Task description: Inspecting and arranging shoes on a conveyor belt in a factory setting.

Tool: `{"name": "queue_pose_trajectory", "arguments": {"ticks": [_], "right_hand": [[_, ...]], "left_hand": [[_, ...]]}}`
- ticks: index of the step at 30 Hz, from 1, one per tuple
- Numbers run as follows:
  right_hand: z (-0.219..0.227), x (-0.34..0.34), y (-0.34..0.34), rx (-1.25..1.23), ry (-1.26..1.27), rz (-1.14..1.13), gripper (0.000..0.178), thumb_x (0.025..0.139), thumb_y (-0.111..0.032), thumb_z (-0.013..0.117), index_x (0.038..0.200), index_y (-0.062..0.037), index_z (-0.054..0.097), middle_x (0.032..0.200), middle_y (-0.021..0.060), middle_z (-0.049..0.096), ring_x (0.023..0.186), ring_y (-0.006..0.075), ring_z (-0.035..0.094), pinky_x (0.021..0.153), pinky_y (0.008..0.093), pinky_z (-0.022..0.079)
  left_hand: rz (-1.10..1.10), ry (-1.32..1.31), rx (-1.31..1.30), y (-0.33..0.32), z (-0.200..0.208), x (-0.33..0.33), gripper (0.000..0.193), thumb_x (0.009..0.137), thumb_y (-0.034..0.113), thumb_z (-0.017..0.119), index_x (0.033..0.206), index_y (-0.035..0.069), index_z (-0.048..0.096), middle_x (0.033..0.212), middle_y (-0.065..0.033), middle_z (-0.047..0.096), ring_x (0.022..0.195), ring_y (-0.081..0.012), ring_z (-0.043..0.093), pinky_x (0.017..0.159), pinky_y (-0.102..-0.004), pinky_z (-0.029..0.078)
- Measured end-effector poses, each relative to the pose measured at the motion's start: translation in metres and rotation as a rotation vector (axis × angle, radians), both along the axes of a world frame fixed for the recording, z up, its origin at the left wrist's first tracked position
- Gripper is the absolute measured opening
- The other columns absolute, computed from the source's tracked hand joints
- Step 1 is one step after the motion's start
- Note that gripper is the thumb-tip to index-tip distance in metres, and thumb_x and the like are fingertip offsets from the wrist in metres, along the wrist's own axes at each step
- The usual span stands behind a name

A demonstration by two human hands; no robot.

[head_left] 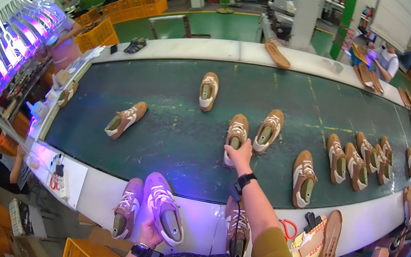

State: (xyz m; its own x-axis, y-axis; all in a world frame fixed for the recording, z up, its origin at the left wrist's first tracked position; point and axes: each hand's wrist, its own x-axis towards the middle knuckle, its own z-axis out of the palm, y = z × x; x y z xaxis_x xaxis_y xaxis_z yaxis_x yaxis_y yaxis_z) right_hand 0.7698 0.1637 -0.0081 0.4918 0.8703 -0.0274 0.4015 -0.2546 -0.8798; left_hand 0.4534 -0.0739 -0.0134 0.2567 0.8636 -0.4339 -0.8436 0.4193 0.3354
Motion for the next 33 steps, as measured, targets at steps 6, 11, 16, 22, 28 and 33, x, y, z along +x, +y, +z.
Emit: {"name": "queue_pose_trajectory", "arguments": {"ticks": [6,11,16,22,28,33], "right_hand": [[-0.071,0.013,0.033,-0.249,0.088,-0.072,0.086,0.056,-0.025,0.08,0.123,0.0053,0.037,0.115,0.0237,0.053,0.106,0.037,0.054,0.091,0.0427,0.044],[-0.028,0.068,-0.011,-0.093,1.359,0.314,0.039,0.076,-0.01,0.063,0.111,0.0031,0.052,0.101,0.0097,0.062,0.091,0.023,0.062,0.081,0.0357,0.05],[0.055,0.083,-0.169,0.197,1.413,0.435,0.063,0.071,-0.014,0.066,0.127,0.0006,0.043,0.115,0.0107,0.057,0.102,0.0237,0.058,0.091,0.0349,0.046],[0.089,0.055,-0.27,0.012,1.462,0.377,0.084,0.053,-0.014,0.063,0.133,0.0017,0.04,0.126,0.0128,0.052,0.115,0.0279,0.05,0.103,0.0361,0.035],[0.093,0.017,-0.305,-0.089,1.41,0.338,0.085,0.055,-0.009,0.058,0.136,0.0019,0.035,0.129,0.0135,0.049,0.119,0.0282,0.046,0.104,0.0368,0.034],[0.086,0.007,-0.323,-0.056,1.484,0.309,0.084,0.054,-0.008,0.058,0.134,0.003,0.036,0.129,0.014,0.048,0.118,0.0288,0.047,0.103,0.0374,0.035]], "left_hand": [[-0.14,0.217,0.06,-0.003,0.052,0.021,0.078,0.083,0.048,0.039,0.138,-0.004,0.024,0.132,-0.0312,0.039,0.117,-0.0445,0.046,0.097,-0.0529,0.039],[-0.124,0.201,0.01,-0.001,0.081,0.027,0.08,0.082,0.055,0.039,0.137,-0.002,0.027,0.124,-0.0321,0.045,0.111,-0.044,0.05,0.093,-0.0504,0.043],[-0.218,0.102,0.021,0.001,0.074,0.028,0.082,0.081,0.06,0.038,0.135,0.0,0.03,0.119,-0.0313,0.048,0.106,-0.0431,0.053,0.092,-0.0496,0.044],[-0.484,-0.098,0.008,0.016,0.069,0.044,0.08,0.082,0.065,0.037,0.129,0.001,0.039,0.117,-0.029,0.05,0.105,-0.0427,0.053,0.091,-0.0489,0.045],[-0.777,-0.201,0.028,0.029,0.076,0.054,0.082,0.085,0.064,0.036,0.131,-0.003,0.037,0.124,-0.0323,0.044,0.112,-0.0462,0.049,0.094,-0.0517,0.043],[-0.813,-0.207,0.089,0.029,0.071,0.048,0.083,0.084,0.062,0.04,0.135,-0.003,0.031,0.127,-0.0338,0.041,0.117,-0.0468,0.045,0.097,-0.0525,0.039]]}}
